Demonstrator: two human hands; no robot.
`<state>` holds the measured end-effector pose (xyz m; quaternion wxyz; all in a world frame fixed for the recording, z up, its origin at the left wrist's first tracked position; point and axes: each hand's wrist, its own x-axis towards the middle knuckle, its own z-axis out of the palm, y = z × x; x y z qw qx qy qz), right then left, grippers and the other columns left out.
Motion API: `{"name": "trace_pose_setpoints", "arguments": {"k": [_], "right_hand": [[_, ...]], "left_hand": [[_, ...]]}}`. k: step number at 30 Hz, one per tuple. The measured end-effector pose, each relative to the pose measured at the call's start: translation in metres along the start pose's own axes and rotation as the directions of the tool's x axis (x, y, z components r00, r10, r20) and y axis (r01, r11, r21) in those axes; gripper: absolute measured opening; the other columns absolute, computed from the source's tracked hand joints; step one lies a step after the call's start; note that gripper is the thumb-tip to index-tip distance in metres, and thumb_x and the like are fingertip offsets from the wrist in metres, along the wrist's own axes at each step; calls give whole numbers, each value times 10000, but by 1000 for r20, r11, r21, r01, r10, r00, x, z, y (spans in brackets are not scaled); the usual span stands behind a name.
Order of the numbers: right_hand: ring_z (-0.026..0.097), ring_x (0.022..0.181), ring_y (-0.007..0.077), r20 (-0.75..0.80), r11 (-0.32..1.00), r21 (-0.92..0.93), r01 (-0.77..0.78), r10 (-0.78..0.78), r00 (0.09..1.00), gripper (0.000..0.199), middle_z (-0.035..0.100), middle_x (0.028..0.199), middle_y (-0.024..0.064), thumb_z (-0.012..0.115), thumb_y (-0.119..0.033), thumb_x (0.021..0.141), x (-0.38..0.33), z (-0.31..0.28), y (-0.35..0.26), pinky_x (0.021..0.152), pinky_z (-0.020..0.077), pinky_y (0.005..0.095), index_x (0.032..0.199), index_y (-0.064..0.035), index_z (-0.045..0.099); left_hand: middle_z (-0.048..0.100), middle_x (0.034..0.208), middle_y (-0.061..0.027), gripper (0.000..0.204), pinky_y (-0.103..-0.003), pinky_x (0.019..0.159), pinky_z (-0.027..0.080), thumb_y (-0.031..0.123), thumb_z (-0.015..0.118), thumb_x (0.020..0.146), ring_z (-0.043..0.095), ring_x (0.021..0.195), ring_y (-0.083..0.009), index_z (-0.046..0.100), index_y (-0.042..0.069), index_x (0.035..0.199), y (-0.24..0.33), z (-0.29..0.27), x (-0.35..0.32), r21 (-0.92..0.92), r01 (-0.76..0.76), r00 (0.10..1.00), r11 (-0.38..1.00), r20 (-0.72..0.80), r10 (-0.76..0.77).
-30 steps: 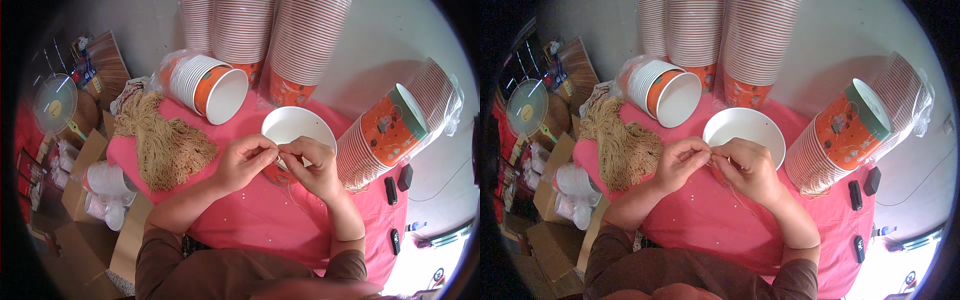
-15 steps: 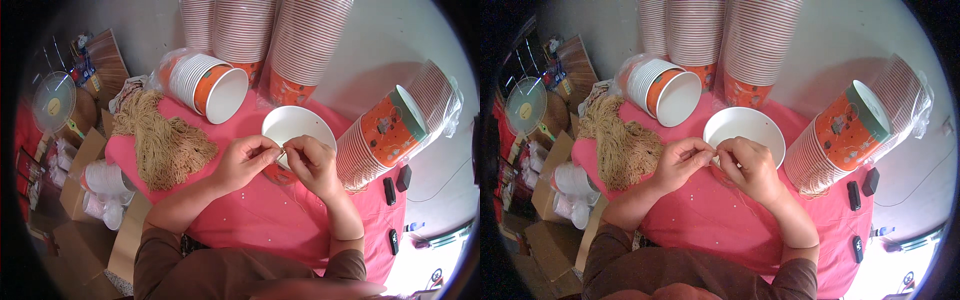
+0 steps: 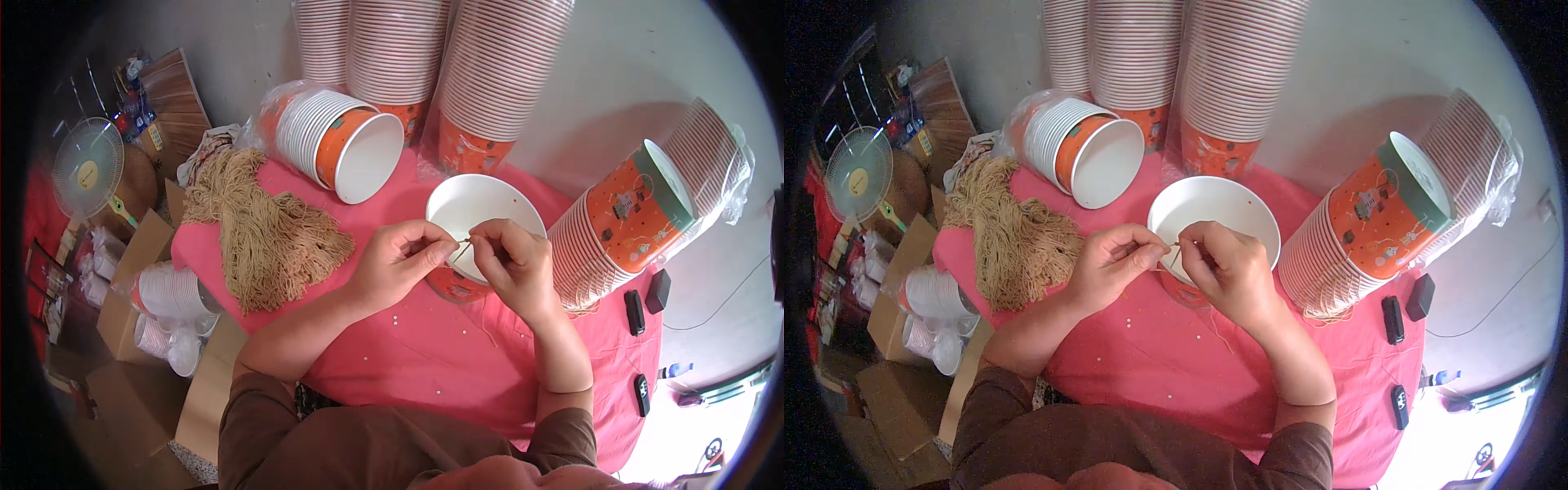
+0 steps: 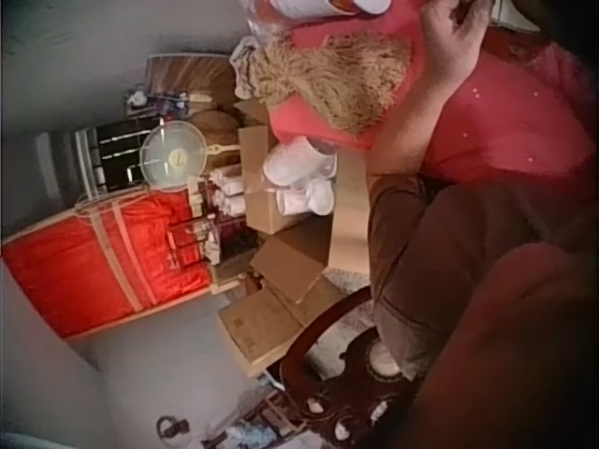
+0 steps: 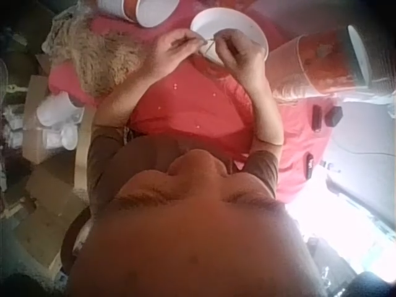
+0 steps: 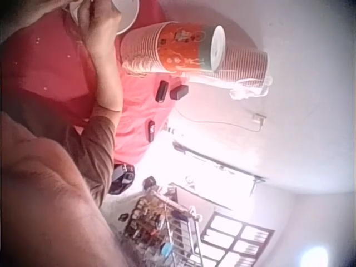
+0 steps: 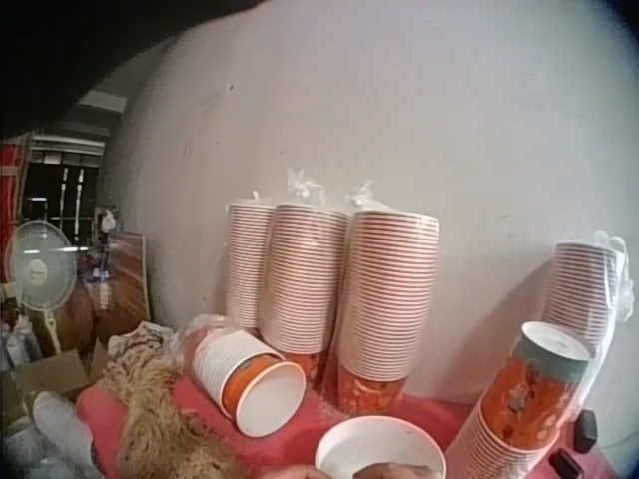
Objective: Attaching elastic strings to paper buckets by threading them through pre-made holes.
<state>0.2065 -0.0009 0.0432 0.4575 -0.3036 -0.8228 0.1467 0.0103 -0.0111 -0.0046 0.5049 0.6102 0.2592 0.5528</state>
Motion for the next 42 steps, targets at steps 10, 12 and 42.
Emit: {"name": "trace_pose_setpoints", "arguments": {"k": [10, 12, 42], "right_hand": [[651, 642, 318, 83, 929, -239, 283, -270, 959, 132, 651, 732, 132, 702, -22, 822, 8, -6, 13, 549, 498, 405, 915, -25, 608], [620, 589, 296, 67, 910, -295, 292, -285, 956, 152, 629, 706, 112, 694, -24, 817, 8, -6, 14, 529, 481, 395, 920, -33, 583], [582, 572, 252, 126, 850, -289, 440, -422, 898, 280, 580, 691, 70, 696, -37, 743, 5, -8, -7, 538, 458, 384, 1005, -19, 598]], "left_hand": [[615, 890, -14, 136, -190, 657, 443, 77, 569, 1006, 531, 754, -27, 624, -29, 1071, 2, -2, 3, -82, 19, 1000, 996, 22, -18], [630, 903, -14, 132, -201, 683, 465, 89, 581, 1004, 556, 781, -36, 629, -27, 1045, 0, -2, 2, -70, 9, 1000, 998, -4, -10], [644, 967, -28, 130, -204, 686, 471, 67, 667, 939, 580, 832, -56, 656, -5, 1047, 7, 7, -3, 99, -180, 984, 979, 27, 178]]}}
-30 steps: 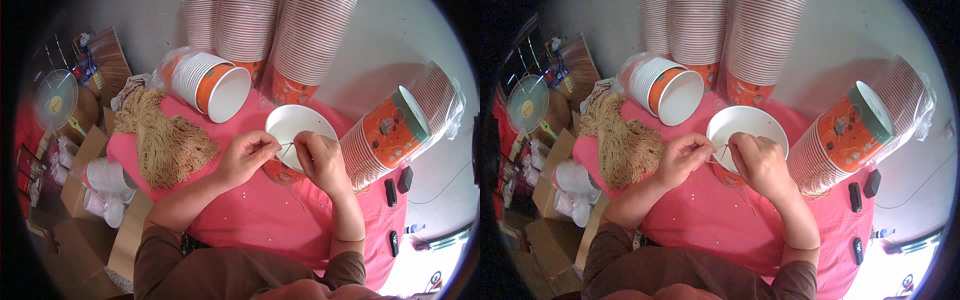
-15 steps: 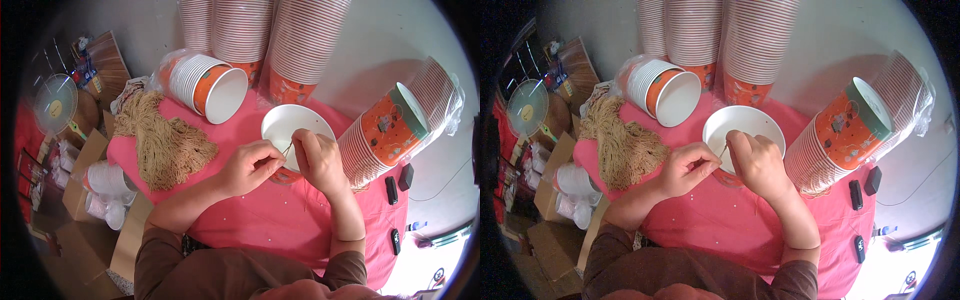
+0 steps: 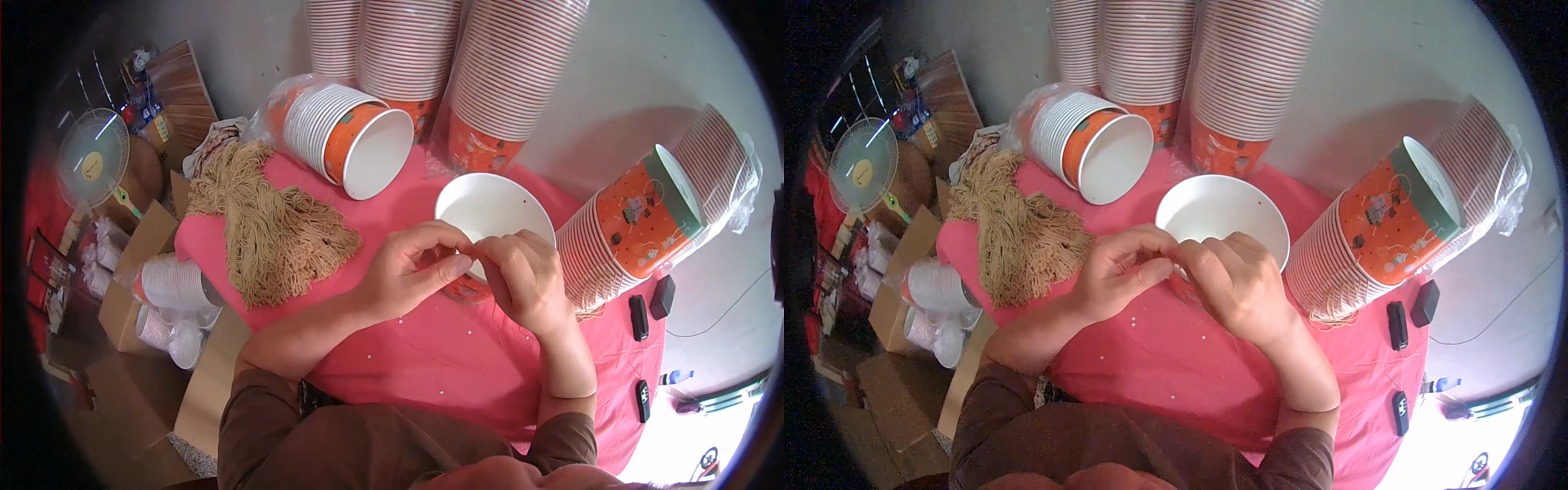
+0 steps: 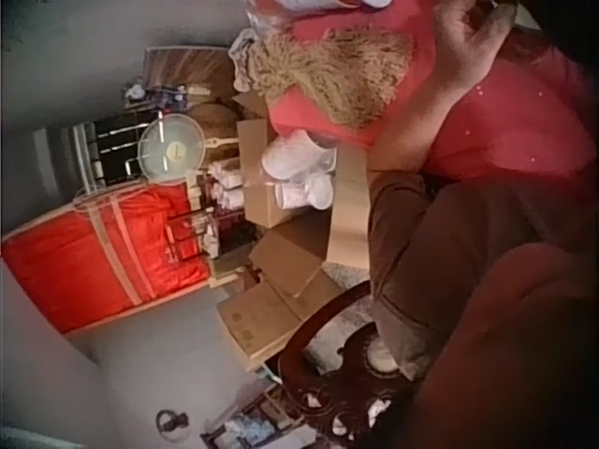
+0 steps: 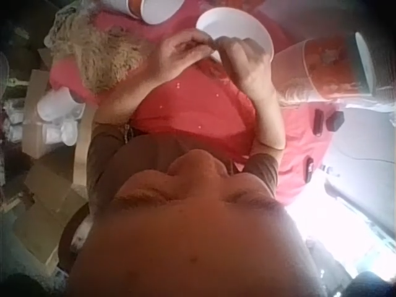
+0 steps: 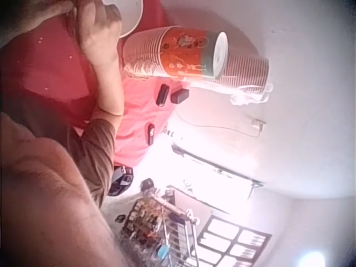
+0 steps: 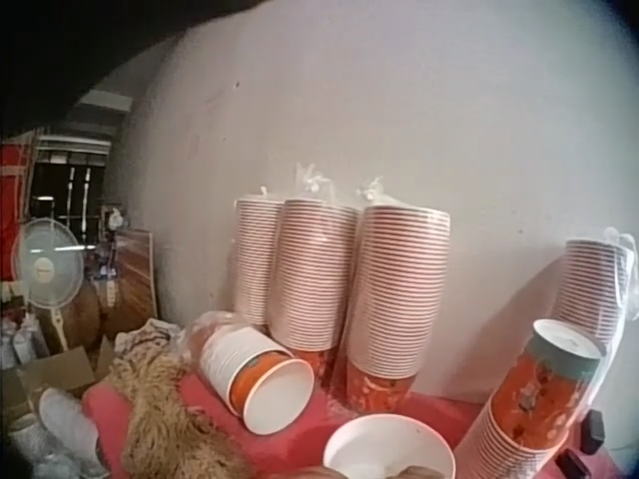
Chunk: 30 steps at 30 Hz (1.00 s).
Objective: Attaching elastic strings to paper buckets by threading them through pre-made holes.
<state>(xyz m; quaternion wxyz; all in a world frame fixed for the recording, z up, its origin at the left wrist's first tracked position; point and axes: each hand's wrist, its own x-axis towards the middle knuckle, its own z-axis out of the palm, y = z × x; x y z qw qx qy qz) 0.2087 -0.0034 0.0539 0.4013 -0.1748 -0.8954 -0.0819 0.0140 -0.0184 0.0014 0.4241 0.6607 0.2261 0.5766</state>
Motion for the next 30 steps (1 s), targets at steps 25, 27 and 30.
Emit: {"name": "trace_pose_setpoints", "arguments": {"k": [25, 27, 30], "right_hand": [[565, 586, 177, 57, 962, -217, 165, -156, 986, 267, 527, 711, 18, 705, -108, 707, 0, -4, 6, 540, 462, 327, 948, -28, 623], [564, 586, 176, 51, 960, -223, 169, -161, 986, 268, 526, 711, 18, 704, -111, 708, -1, -3, 6, 539, 462, 326, 948, -28, 622], [564, 582, 178, 43, 958, -228, 176, -171, 984, 269, 522, 707, 19, 705, -114, 708, -1, -2, 5, 537, 461, 327, 948, -27, 620]], "left_hand": [[575, 908, -59, 151, -322, 801, 448, -32, 674, 801, 556, 881, -204, 611, 28, 924, 2, -4, 10, 407, -208, 977, 889, 42, 209], [573, 908, -58, 149, -318, 806, 446, -30, 675, 801, 555, 887, -198, 611, 26, 923, 3, -4, 9, 386, -191, 981, 902, 35, 193], [580, 899, -60, 142, -320, 806, 446, -31, 676, 803, 558, 884, -197, 610, 28, 915, 5, -4, 9, 368, -177, 983, 913, 29, 179]]}}
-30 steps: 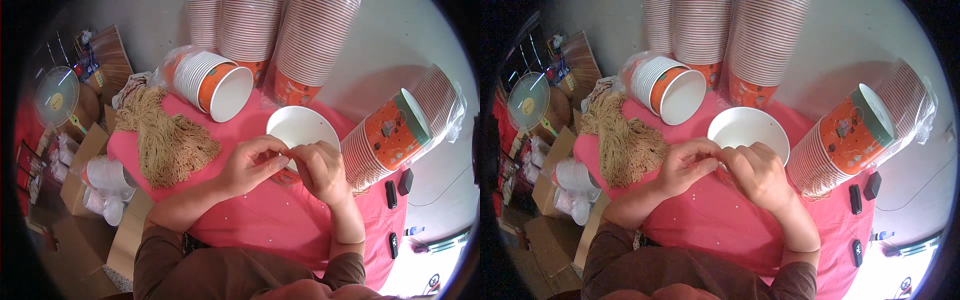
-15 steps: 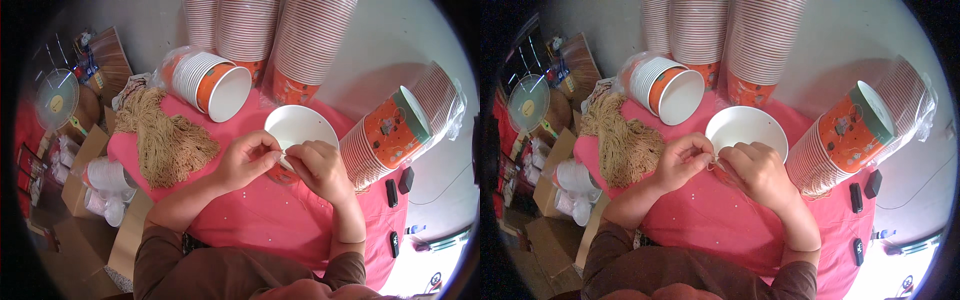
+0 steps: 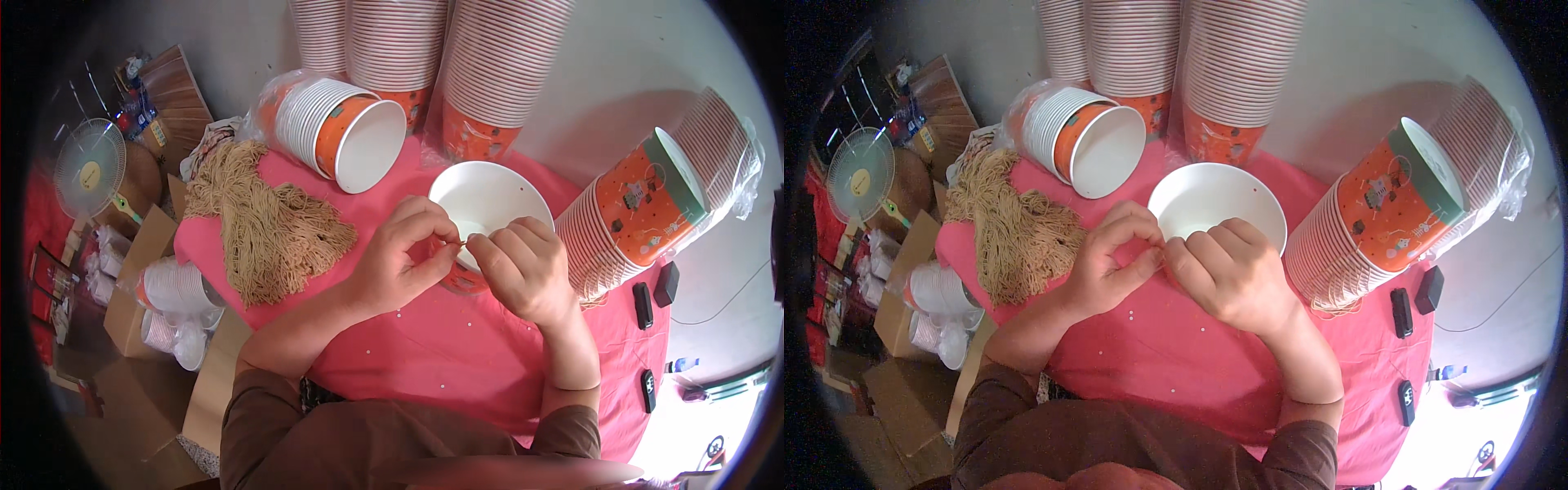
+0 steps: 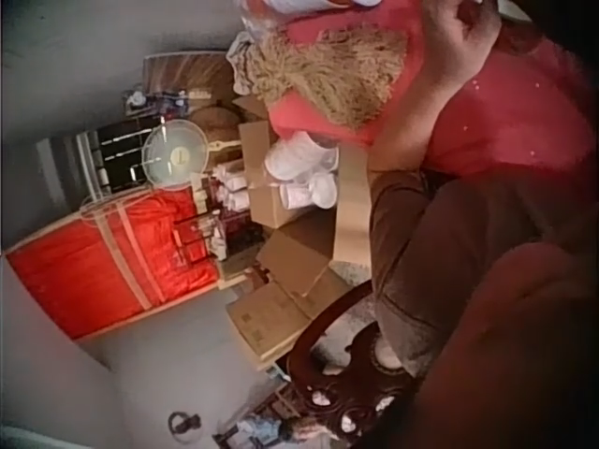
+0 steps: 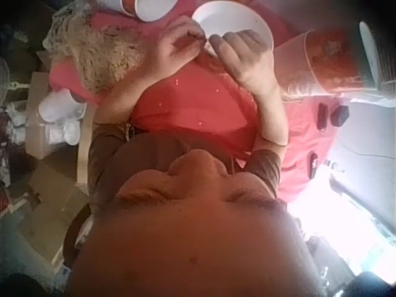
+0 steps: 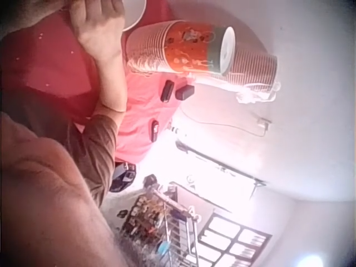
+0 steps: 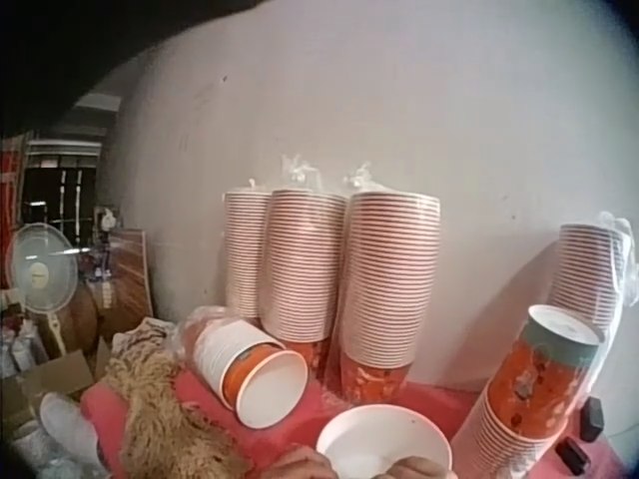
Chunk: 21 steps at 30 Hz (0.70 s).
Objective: Attaching elastic strings to paper buckets by threading them through pre-made holes.
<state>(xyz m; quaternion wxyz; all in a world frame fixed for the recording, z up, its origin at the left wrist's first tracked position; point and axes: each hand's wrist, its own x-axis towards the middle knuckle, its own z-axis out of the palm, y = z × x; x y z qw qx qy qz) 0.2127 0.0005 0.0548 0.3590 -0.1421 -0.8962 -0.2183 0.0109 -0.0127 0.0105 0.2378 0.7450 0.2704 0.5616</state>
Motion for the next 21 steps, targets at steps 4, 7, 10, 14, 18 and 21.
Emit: {"name": "trace_pose_setpoints", "arguments": {"k": [4, 7, 10, 14, 18, 21], "right_hand": [[569, 570, 190, -8, 997, 61, -49, 50, 999, 263, 519, 694, 30, 698, -113, 714, 1, 1, 1, 535, 461, 341, 948, -24, 617], [574, 566, 202, -13, 993, 84, -79, 81, 997, 253, 521, 689, 38, 690, -108, 721, 2, 1, 2, 538, 461, 352, 946, -21, 615], [577, 569, 204, -23, 989, 107, -99, 102, 994, 255, 529, 693, 40, 687, -107, 722, -1, 3, 5, 543, 461, 357, 951, -21, 612], [578, 575, 207, -11, 988, 118, -97, 99, 995, 263, 534, 699, 41, 689, -112, 725, 1, 1, 2, 547, 464, 360, 958, -20, 610], [582, 584, 202, 6, 989, 125, -83, 83, 997, 265, 528, 702, 38, 695, -123, 732, 1, 2, 0, 553, 467, 356, 964, -26, 610], [583, 592, 191, 7, 995, 80, -55, 54, 998, 270, 524, 707, 30, 703, -131, 729, 1, 2, 0, 558, 468, 345, 963, -33, 610]], "left_hand": [[616, 912, -62, 121, -307, 797, 461, -25, 670, 827, 572, 876, -180, 630, 29, 927, -3, 0, -1, -18, -8, 1000, 1000, 6, 8], [639, 942, -64, 122, -296, 793, 473, -8, 674, 845, 586, 883, -170, 654, 25, 961, -8, 0, -2, -87, 7, 1000, 996, 3, -7], [649, 966, -62, 131, -290, 795, 479, 10, 679, 861, 598, 898, -162, 669, 21, 991, -11, 1, -4, -128, 11, 1000, 992, -4, -12], [651, 968, -58, 103, -287, 795, 482, 15, 675, 874, 605, 904, -155, 664, 19, 976, -12, 2, -5, -191, 21, 1000, 981, -16, -24], [650, 953, -59, 82, -281, 791, 484, 11, 678, 868, 605, 905, -152, 655, 23, 946, -11, 2, -6, -232, 54, 998, 971, -15, -59], [648, 933, -58, 89, -297, 806, 476, -5, 682, 853, 603, 894, -165, 644, 29, 925, -8, 1, -4, -221, 75, 997, 972, -12, -79]]}}
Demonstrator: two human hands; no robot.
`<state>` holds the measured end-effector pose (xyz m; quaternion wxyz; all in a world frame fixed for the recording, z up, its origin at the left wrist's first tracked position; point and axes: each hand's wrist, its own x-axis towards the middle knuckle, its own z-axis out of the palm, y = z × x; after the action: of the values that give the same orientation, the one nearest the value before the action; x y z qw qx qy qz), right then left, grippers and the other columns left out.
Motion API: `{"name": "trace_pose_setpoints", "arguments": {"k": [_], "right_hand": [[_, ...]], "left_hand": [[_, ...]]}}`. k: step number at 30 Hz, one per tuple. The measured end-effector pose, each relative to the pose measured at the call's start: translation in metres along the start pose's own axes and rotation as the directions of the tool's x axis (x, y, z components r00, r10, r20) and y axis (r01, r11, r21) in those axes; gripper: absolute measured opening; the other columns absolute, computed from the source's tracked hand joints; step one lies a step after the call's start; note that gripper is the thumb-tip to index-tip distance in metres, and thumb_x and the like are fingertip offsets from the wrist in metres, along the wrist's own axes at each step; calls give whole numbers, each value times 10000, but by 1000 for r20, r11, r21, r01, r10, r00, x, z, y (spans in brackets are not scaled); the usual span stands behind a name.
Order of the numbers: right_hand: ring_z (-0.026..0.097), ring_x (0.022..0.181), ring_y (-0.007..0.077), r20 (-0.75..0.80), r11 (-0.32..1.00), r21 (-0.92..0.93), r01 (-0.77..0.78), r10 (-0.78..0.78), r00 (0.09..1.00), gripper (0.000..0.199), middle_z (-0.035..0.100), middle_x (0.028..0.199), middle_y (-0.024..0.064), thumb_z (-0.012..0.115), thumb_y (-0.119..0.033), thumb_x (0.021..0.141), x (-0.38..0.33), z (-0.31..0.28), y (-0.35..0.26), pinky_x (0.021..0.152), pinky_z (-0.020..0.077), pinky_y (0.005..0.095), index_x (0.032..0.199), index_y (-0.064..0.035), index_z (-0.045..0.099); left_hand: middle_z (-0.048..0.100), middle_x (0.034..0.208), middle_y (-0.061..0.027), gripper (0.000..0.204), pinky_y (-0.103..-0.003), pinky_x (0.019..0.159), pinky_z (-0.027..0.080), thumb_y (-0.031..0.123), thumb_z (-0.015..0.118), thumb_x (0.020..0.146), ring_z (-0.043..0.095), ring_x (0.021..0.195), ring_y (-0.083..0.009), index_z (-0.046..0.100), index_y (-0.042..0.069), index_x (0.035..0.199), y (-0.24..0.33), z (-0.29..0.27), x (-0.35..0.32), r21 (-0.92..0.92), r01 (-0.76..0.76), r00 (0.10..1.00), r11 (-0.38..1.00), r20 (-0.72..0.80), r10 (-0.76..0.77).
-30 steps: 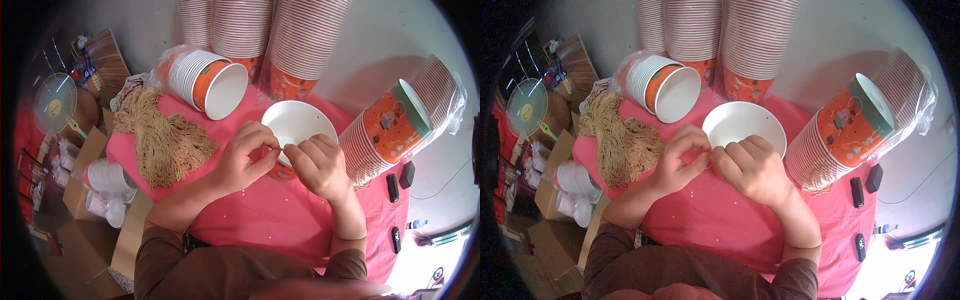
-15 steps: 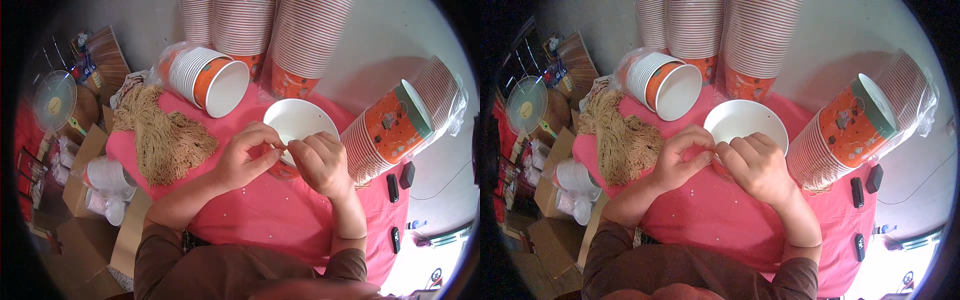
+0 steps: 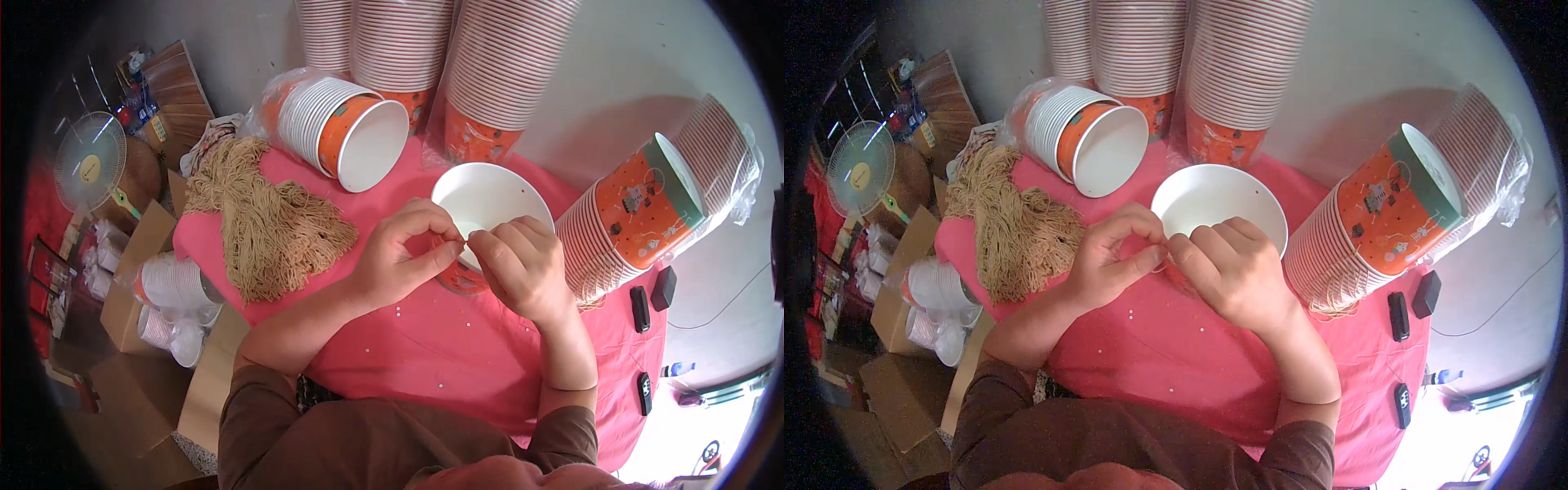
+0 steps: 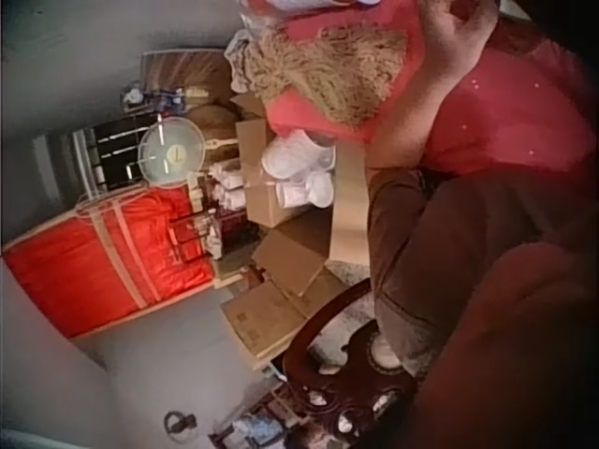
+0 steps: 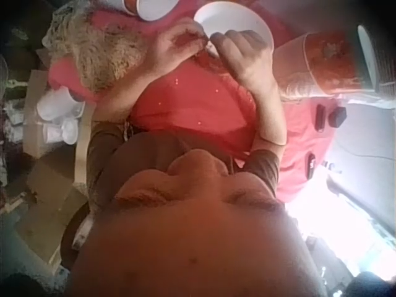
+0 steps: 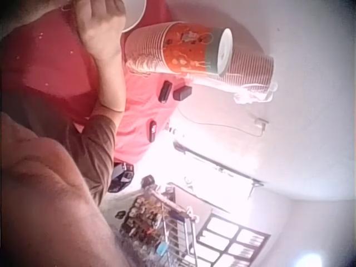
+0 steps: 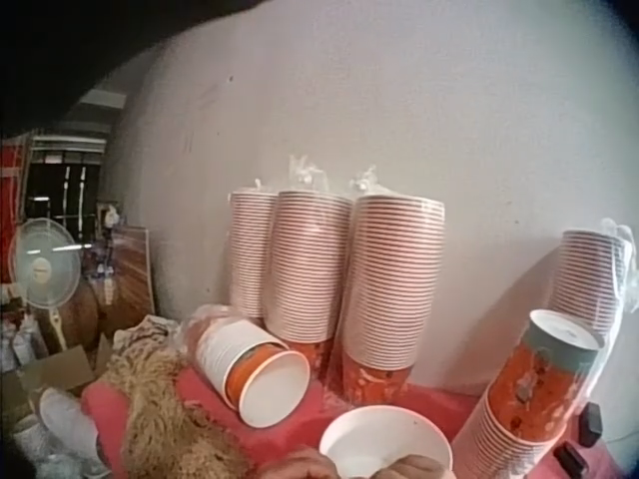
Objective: Attaching elastic strings to paper buckets by threading them through pre-made holes.
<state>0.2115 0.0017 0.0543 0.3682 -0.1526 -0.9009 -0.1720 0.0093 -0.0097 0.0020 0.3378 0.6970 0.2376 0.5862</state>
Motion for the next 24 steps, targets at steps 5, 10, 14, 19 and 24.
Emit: {"name": "trace_pose_setpoints", "arguments": {"k": [5, 10, 14, 19, 24], "right_hand": [[578, 601, 171, 6, 997, -73, 38, -38, 999, 284, 527, 722, 15, 713, -144, 721, 0, -2, 0, 568, 472, 333, 965, -38, 612], [578, 606, 184, -76, 992, -122, 14, -24, 997, 306, 522, 712, 17, 707, -131, 700, -1, -14, 6, 570, 472, 339, 973, -27, 616], [575, 577, 215, -136, 990, -134, -33, 15, 991, 298, 531, 684, 37, 686, -24, 684, -3, -25, 14, 530, 441, 354, 972, -15, 611], [542, 554, 251, -242, 964, -207, -168, 116, 963, 287, 534, 671, 65, 712, 54, 701, -5, -42, 21, 519, 413, 366, 956, -24, 606], [515, 529, 255, -255, 949, -202, -242, 188, 949, 250, 542, 674, 78, 711, 64, 740, -6, -37, 27, 504, 404, 362, 941, -28, 595]], "left_hand": [[635, 922, -57, 125, -337, 846, 447, -13, 700, 822, 586, 872, -194, 642, 32, 923, 4, -1, 2, 156, -80, 997, 984, 27, 77], [603, 949, -45, 114, -331, 842, 446, 12, 725, 814, 564, 928, -193, 652, 43, 896, 1, 0, 1, 171, -22, 998, 985, 54, 13], [581, 954, -37, 97, -332, 853, 436, 27, 743, 801, 547, 950, -204, 664, 65, 843, 1, 1, 1, 216, 5, 998, 976, 65, -19], [576, 968, -33, 98, -350, 902, 405, 57, 754, 787, 537, 970, -215, 671, 81, 833, -3, -1, 1, 361, -58, 995, 931, 96, 25], [582, 1007, -34, 105, -360, 947, 379, 99, 761, 779, 530, 1014, -232, 673, 87, 834, 1, -5, 2, 431, -55, 991, 901, 133, -3]]}}
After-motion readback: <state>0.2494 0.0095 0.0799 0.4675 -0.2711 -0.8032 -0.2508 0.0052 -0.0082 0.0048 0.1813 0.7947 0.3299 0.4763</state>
